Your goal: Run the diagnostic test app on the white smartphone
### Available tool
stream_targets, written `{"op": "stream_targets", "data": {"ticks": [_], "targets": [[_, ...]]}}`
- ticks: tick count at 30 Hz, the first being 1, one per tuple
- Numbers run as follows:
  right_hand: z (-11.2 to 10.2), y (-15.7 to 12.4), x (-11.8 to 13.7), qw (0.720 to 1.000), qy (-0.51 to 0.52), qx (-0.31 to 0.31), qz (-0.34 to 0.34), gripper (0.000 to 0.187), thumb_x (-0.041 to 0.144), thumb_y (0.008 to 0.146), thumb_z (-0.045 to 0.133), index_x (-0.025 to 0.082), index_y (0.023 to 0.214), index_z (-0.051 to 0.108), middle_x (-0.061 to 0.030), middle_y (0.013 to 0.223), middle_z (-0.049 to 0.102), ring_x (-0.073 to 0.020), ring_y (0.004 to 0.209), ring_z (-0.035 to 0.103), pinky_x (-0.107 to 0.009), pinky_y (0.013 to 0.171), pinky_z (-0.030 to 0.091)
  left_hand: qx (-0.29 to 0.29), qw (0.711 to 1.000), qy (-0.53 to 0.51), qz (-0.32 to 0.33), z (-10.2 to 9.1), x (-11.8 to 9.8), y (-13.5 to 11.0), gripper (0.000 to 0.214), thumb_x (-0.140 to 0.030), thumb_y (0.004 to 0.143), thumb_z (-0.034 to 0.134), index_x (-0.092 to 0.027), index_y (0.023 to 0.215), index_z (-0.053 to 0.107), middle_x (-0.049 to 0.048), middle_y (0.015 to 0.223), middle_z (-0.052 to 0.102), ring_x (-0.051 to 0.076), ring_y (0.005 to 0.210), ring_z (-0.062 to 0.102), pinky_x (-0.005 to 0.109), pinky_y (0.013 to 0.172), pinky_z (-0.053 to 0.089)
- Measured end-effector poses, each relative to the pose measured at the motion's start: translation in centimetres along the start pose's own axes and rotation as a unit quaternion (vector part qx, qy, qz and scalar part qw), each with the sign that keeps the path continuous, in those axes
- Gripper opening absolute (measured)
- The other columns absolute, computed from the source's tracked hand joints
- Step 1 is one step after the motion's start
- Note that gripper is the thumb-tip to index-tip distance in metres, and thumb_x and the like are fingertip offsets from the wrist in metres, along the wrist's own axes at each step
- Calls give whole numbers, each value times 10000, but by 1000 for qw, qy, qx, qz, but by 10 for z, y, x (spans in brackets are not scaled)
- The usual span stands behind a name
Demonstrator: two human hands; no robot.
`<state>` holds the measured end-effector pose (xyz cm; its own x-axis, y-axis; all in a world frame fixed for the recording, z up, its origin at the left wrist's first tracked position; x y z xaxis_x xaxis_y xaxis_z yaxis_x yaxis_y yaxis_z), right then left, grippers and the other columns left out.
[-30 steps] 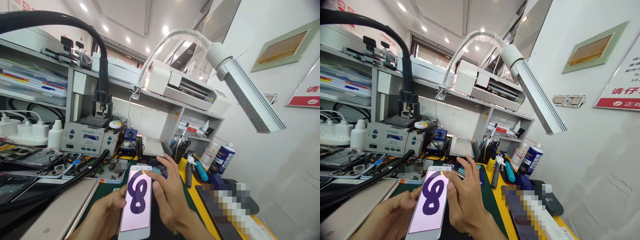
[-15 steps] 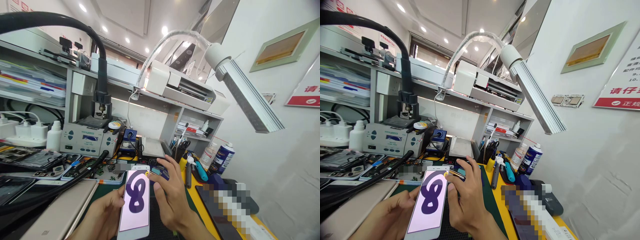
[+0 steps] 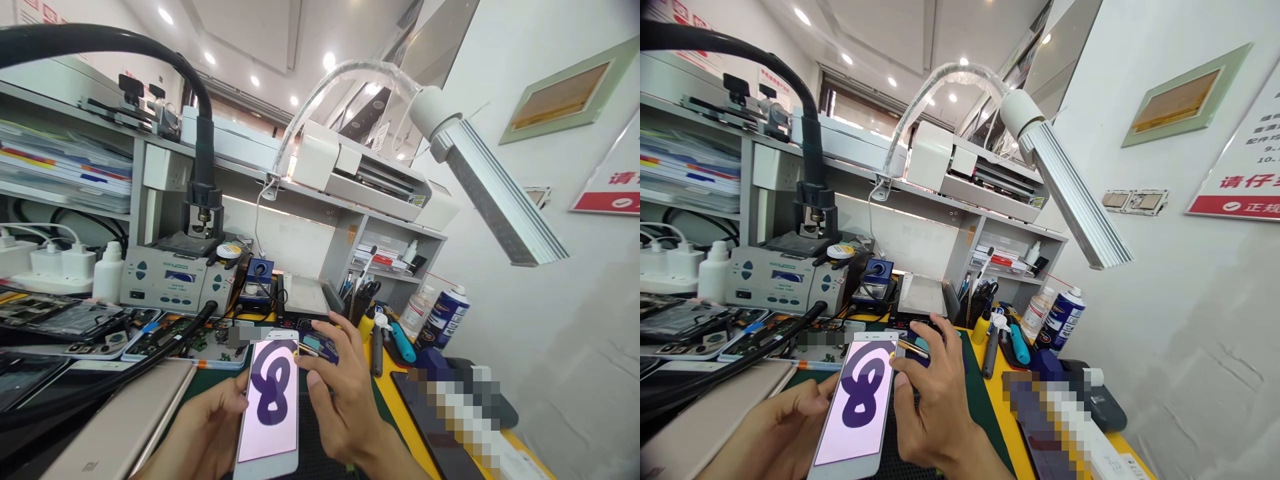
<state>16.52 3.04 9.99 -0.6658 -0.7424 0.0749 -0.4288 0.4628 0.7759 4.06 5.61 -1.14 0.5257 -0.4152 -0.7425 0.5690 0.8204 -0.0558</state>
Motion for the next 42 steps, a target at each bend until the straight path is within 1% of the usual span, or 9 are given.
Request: {"op": "stream_targets", "data": {"ticks": [6,11,15,19,23,28,33,39,42], "targets": [[0,0,1,1000,6,-1,-1,324,105,836,490,207,1027,731,-116,1345,498,-376,1374,318,-651,1079,317,1,1000,-17,-6,3,-2,-1,422,-283,813,479,-204,1216,576,71,911,652,281,799,603,412,575,539],[0,0,4,1000,10,-2,-15,324,105,811,502,213,1017,727,-107,1340,506,-375,1359,330,-655,1077,316,0,1000,-23,-7,4,-2,-2,471,-283,824,466,-202,1282,541,79,916,662,286,803,610,423,586,543],[-2,1,6,1000,16,-12,-22,332,101,792,505,217,1009,728,-100,1337,515,-373,1343,349,-651,1071,326,19,999,-34,-8,5,-1,0,528,-311,818,482,-212,1336,514,99,1007,681,314,829,641,434,587,544],[-2,-1,7,999,17,-10,-29,332,102,783,507,217,1002,729,-96,1329,525,-370,1343,357,-639,1070,335,14,999,-35,-11,4,-1,0,525,-298,824,486,-211,1341,516,114,1129,679,335,898,649,435,594,548],[-3,0,10,999,21,-12,-41,332,103,777,503,211,1000,724,-94,1330,524,-365,1343,363,-626,1067,344,10,999,-38,-8,3,-2,0,525,-299,821,492,-213,1337,524,119,1170,678,345,930,648,429,580,549],[-4,0,12,998,28,-11,-54,321,103,758,506,202,977,719,-97,1313,532,-351,1325,387,-609,1067,356,1,999,-37,-8,2,-2,-1,535,-293,817,494,-224,1347,518,114,1178,680,349,935,652,440,584,553],[-3,-3,12,998,34,-12,-46,296,122,748,511,208,939,719,-93,1320,544,-368,1341,386,-620,1083,334,5,999,-35,-10,3,-2,-1,525,-293,822,490,-235,1344,516,104,1161,680,336,920,646,433,583,547],[-2,-4,14,997,48,-20,-62,277,124,727,519,200,910,711,-99,1300,567,-373,1317,415,-634,1069,333,-10,999,-42,-9,0,-2,-1,511,-278,793,525,-218,1300,540,107,1135,675,283,822,607,440,573,547],[-1,-3,14,996,55,-22,-66,281,109,701,525,191,901,704,-101,1309,561,-377,1316,406,-628,1057,343,-13,999,-40,-10,-1,-1,-2,494,-279,799,526,-212,1287,547,108,1102,679,287,831,601,443,574,546]]}}
Point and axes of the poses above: each hand's wrist, its own y-axis towards the middle knuckle, its own z-axis out of the palm, x = y × z, the point moved 8 cm from there along y, towards the middle knuckle
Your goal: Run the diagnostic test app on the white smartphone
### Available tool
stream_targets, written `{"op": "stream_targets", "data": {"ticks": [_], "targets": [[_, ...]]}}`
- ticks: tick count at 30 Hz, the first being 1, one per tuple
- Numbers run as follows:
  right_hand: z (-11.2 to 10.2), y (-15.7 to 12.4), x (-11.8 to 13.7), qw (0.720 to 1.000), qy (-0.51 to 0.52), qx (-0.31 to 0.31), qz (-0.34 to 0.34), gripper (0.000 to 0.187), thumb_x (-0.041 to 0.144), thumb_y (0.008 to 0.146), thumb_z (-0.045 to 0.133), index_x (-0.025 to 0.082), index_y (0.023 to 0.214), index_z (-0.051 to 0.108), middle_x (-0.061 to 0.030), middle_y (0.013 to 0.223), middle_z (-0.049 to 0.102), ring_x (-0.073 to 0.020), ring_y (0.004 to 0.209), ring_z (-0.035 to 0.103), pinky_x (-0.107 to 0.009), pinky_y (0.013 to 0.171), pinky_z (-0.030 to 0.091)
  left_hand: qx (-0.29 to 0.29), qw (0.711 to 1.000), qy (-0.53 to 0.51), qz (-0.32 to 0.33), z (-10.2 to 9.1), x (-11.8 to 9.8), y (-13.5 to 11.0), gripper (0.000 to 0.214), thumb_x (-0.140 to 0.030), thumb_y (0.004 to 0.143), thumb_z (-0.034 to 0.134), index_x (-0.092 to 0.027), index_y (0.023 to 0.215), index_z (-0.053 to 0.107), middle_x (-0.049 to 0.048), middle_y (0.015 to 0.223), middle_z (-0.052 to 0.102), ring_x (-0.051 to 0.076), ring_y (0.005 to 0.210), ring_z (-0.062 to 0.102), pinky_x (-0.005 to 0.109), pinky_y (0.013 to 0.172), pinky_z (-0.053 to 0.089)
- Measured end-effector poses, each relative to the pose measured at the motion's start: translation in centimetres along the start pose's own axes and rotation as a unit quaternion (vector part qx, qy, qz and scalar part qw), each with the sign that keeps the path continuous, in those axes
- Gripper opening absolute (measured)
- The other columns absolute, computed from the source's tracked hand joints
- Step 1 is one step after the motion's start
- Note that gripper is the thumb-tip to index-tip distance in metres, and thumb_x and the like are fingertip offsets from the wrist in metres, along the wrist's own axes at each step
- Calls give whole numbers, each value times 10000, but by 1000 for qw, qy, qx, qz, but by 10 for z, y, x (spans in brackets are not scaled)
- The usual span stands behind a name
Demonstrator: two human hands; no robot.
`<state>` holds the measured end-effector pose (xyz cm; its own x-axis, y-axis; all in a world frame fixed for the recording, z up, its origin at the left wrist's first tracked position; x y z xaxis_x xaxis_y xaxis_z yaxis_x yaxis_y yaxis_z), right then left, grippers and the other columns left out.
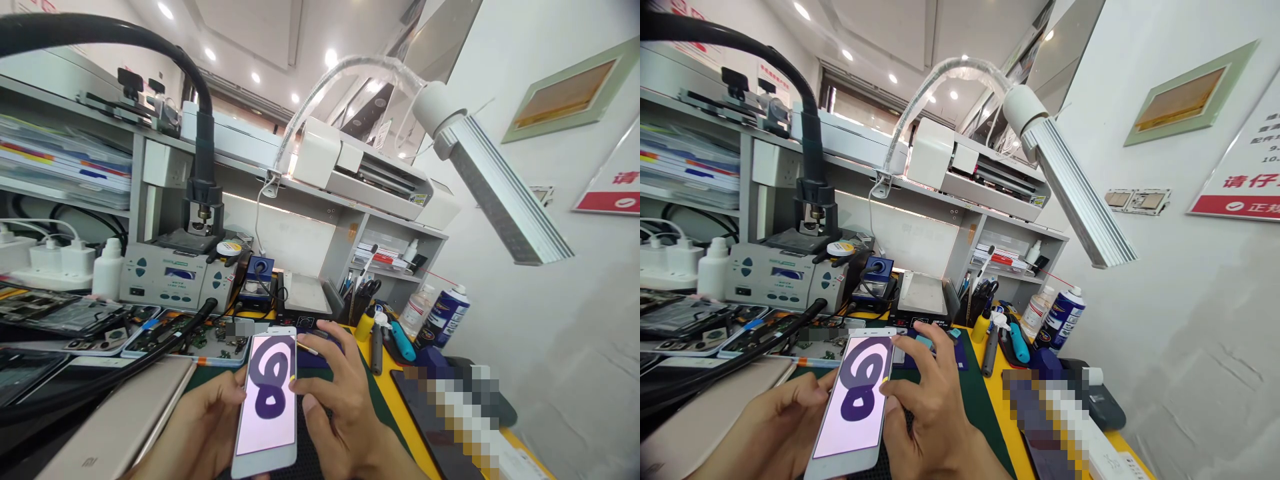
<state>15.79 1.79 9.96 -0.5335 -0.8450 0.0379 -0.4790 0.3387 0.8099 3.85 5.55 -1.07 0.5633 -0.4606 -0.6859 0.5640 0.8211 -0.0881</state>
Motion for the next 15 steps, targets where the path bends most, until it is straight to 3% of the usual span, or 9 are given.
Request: {"op": "stream_targets", "data": {"ticks": [15], "targets": [[3,-1,1,1000,4,10,0,292,112,691,520,197,908,696,-98,1307,567,-366,1305,423,-610,1059,349,13,1000,2,0,1,0,1,549,-296,828,495,-206,1370,475,125,1093,688,295,818,618,446,582,544]]}}
Point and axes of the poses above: each hand's wrist, its own y-axis towards the middle knuckle, its own z-axis out of the palm, x = y × z, the point moved 8 cm from there along y, towards the middle knuckle
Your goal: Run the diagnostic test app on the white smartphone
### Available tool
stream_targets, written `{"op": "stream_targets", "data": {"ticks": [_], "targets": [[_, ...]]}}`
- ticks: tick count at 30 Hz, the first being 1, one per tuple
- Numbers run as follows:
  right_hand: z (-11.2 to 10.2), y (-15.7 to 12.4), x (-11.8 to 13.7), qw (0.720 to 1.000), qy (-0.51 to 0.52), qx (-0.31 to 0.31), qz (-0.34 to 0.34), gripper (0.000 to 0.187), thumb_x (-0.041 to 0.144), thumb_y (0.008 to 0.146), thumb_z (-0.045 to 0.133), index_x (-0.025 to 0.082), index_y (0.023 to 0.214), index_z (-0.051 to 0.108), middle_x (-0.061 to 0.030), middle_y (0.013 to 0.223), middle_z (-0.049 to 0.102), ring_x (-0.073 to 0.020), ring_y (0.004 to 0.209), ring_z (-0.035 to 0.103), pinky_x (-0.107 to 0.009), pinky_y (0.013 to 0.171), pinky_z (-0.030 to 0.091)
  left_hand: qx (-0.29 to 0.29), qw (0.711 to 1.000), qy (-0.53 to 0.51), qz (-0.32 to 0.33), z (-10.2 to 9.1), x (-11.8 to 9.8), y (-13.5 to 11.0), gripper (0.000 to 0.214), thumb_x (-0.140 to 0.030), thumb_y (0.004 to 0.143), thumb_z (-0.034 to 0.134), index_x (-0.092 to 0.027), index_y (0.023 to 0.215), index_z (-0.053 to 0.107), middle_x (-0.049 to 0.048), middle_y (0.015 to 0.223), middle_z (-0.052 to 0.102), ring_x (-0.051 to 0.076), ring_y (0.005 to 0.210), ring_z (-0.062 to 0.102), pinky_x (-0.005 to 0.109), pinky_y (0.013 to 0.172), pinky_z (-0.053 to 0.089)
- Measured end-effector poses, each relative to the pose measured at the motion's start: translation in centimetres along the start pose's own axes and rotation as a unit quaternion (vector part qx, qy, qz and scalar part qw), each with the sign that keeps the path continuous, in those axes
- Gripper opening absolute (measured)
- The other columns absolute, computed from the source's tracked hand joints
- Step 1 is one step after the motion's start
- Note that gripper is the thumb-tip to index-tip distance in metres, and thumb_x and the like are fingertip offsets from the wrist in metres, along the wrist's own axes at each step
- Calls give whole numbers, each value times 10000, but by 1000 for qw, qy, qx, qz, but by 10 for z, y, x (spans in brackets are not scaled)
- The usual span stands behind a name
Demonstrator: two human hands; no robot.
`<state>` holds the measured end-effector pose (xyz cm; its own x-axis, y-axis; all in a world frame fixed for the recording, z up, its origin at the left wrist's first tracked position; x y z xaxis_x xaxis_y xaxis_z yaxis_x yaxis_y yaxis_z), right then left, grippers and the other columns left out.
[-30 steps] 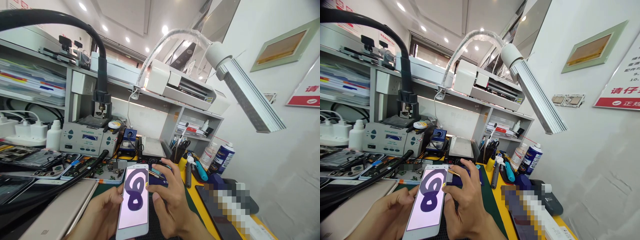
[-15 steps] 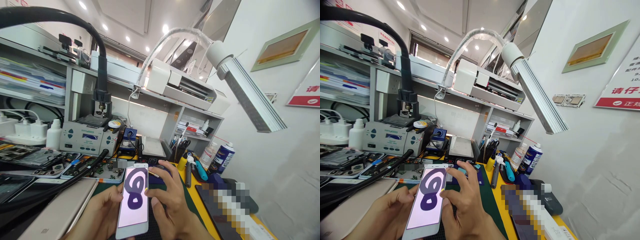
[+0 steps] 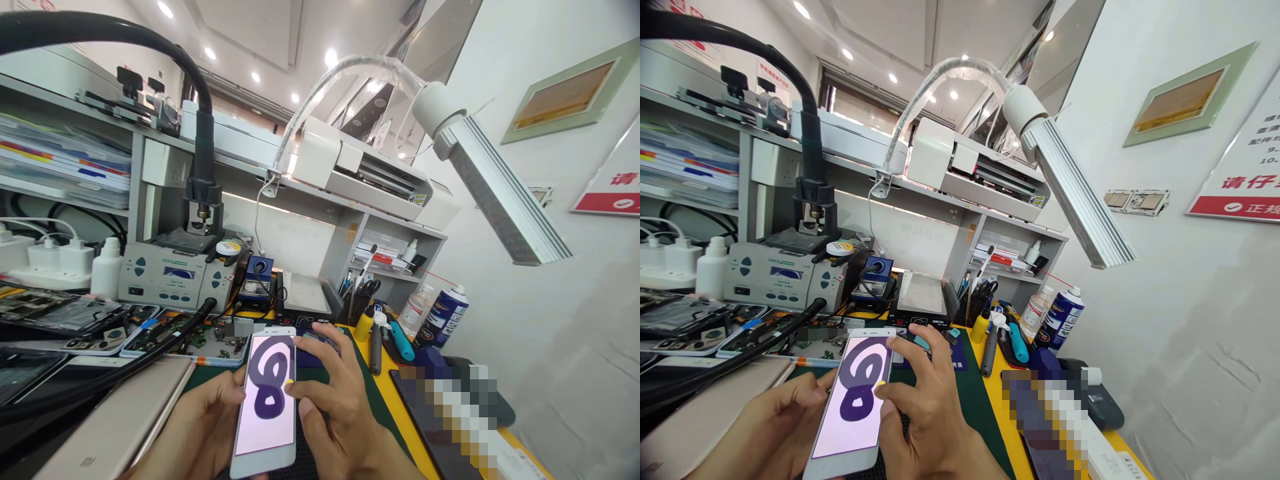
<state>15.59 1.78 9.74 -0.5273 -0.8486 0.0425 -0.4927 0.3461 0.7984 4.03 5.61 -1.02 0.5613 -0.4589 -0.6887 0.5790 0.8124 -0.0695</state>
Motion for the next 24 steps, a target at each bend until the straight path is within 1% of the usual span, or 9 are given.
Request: {"op": "stream_targets", "data": {"ticks": [4,7,10,13,16,18,22,24], "targets": [[2,-1,1,1000,5,0,-4,305,110,690,516,198,922,694,-96,1307,569,-356,1294,441,-608,1065,347,15,1000,5,0,2,0,0,643,-305,836,482,-270,1465,353,118,1193,667,318,892,635,442,591,548],[3,-2,1,1000,4,-3,-2,314,110,688,518,202,927,699,-90,1321,566,-364,1302,429,-610,1059,351,23,1000,9,-2,3,1,0,712,-316,847,465,-311,1518,229,112,1212,665,347,969,642,446,604,554],[3,-2,1,1000,4,-6,0,316,108,687,521,206,926,704,-81,1333,561,-371,1314,414,-607,1055,353,16,1000,15,-4,4,-1,-1,752,-302,839,456,-296,1536,172,121,1206,670,361,996,645,444,601,556],[5,-2,1,1000,10,6,8,320,109,692,524,206,937,706,-75,1344,555,-369,1321,406,-596,1056,356,-1,1000,24,-5,6,-2,-3,764,-292,838,451,-279,1540,151,129,1201,672,363,1004,650,430,592,554],[5,-3,1,1000,19,13,16,319,109,708,521,205,943,715,-72,1348,553,-364,1335,392,-582,1062,354,-2,1000,21,-8,7,-3,-5,732,-309,854,442,-284,1532,169,122,1191,673,349,991,652,415,598,548],[4,-2,0,999,30,8,22,314,116,730,515,207,944,725,-71,1347,557,-357,1337,394,-573,1068,350,0,1000,18,-8,7,-2,-5,698,-314,859,443,-289,1518,215,116,1193,670,338,970,650,412,599,543],[-3,-1,-3,997,59,-3,44,333,142,800,478,227,971,751,-69,1328,576,-322,1313,427,-552,1075,342,-4,1000,16,0,3,-2,-2,595,-316,845,474,-245,1433,406,120,1164,673,308,864,633,426,580,539],[-6,-2,-7,996,67,-11,60,336,147,836,467,232,975,761,-75,1309,589,-313,1305,433,-536,1066,350,4,1000,12,-2,2,0,0,553,-325,832,496,-234,1378,482,112,1135,678,298,854,617,434,594,542]]}}
Point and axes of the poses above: each hand's wrist, its own y-axis towards the middle knuckle, its own z-axis out of the palm, x = y × z, the point moved 8 cm from there along y, towards the middle knuckle
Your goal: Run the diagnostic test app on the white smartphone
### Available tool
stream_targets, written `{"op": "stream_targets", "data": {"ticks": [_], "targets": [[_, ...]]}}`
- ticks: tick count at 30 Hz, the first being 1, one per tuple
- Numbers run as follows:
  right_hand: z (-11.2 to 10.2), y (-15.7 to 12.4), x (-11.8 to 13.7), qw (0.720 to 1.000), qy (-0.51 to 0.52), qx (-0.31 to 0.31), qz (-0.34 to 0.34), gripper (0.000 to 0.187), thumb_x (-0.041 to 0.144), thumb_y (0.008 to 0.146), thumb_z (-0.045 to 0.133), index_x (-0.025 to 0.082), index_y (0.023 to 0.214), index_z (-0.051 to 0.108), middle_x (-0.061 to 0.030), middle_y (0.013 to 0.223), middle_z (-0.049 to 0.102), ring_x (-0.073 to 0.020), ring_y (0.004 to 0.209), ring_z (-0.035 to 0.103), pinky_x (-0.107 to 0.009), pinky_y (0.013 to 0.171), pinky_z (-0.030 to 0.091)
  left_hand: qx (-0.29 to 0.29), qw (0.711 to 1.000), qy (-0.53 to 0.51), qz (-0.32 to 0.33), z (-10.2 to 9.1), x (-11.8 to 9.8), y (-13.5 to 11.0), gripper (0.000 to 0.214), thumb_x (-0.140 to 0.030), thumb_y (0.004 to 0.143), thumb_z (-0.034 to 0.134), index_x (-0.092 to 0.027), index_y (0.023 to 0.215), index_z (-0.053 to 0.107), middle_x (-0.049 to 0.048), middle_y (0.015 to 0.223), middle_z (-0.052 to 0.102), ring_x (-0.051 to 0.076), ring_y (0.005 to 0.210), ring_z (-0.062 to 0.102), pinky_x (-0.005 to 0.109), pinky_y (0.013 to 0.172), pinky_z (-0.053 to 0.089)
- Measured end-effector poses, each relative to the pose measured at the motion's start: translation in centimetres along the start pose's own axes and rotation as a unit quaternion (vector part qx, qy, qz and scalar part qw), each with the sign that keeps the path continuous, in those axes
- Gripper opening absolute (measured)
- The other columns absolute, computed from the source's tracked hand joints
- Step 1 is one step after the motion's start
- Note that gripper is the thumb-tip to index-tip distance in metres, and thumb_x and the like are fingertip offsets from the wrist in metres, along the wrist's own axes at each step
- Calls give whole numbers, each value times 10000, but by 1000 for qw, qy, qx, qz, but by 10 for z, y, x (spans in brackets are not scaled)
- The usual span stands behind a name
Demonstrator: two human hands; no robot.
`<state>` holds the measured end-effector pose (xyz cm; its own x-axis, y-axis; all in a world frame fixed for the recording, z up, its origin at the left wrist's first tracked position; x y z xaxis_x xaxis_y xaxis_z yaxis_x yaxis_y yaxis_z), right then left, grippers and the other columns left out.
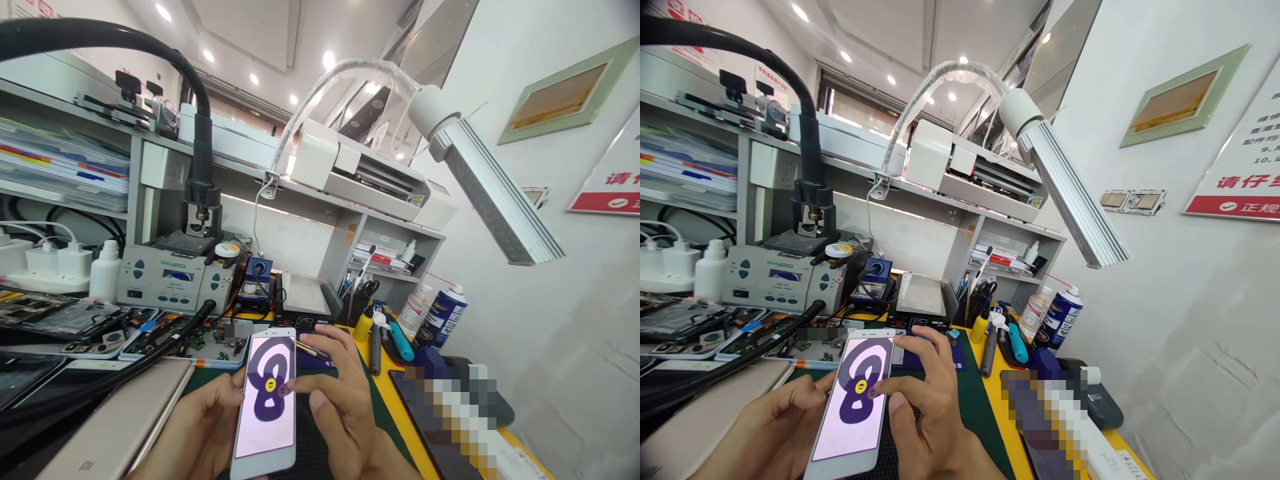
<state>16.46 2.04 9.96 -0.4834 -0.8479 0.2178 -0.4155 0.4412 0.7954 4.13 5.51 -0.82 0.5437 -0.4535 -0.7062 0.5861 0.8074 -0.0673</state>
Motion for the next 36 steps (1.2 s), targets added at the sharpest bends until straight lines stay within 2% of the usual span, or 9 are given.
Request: {"op": "stream_targets", "data": {"ticks": [5,9,11,13,16,19,25,31,36], "targets": [[-10,-2,-17,995,37,-64,71,331,200,944,441,230,962,770,-102,1239,612,-302,1223,507,-497,1007,396,27,1000,2,15,0,-2,2,462,-330,826,495,-231,1267,594,87,999,698,289,881,594,450,685,544],[-7,-7,-47,958,157,-105,216,299,329,960,485,220,999,761,-106,1103,635,-276,1045,603,-426,879,473,26,999,10,33,-2,-8,1,399,-319,820,490,-212,1169,652,87,972,703,302,873,602,480,728,528],[6,-13,-64,913,245,-90,313,306,369,905,538,214,1091,725,-102,1081,633,-275,999,615,-416,839,493,36,999,4,26,0,-10,0,419,-325,817,490,-225,1199,630,87,1019,703,313,884,612,494,746,521],[26,-21,-73,850,347,-55,393,409,354,810,598,207,1185,669,-98,1103,618,-279,991,623,-407,808,509,32,999,-7,0,1,-11,0,490,-326,798,513,-235,1275,576,97,1097,697,321,924,617,505,777,518],[55,-27,-67,750,484,16,451,558,238,660,631,190,1215,630,-88,1100,619,-264,987,635,-363,774,511,6,999,-23,-42,1,-10,-3,607,-298,763,554,-230,1363,495,118,1151,692,316,982,611,522,837,511],[68,-26,-51,702,539,76,459,606,116,570,626,200,1170,638,-62,1130,637,-223,984,637,-295,759,481,3,999,-28,-41,3,-13,-4,594,-283,756,550,-196,1342,524,133,1159,694,303,975,605,512,845,505],[69,-18,-34,691,573,119,425,783,-4,495,662,231,1232,548,-35,1213,635,-207,1064,623,-248,791,485,41,998,-33,-19,9,-15,-3,417,-281,796,519,-182,1167,680,129,1147,700,331,972,609,506,804,503],[88,-27,-26,645,612,227,397,940,65,527,789,241,1343,356,-15,964,680,-155,678,651,-277,609,564,83,994,-63,-31,21,-10,-4,367,-273,754,543,-174,1057,725,122,1013,725,327,941,644,421,737,512],[93,-31,-27,638,617,237,395,908,85,554,801,260,1317,339,-20,942,672,-159,679,654,-294,578,592,79,994,-76,-3,22,-13,-5,386,-251,797,514,-178,1126,701,125,1034,719,316,936,656,415,743,519]]}}
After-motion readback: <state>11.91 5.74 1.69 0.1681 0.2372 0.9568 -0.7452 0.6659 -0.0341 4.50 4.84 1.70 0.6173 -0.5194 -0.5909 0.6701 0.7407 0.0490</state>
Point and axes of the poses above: each hand's wrist, its own y-axis towards the middle knuckle, its own z-axis out of the palm, x = y × z, the point moved 8 cm from there along y, towards the middle knuckle
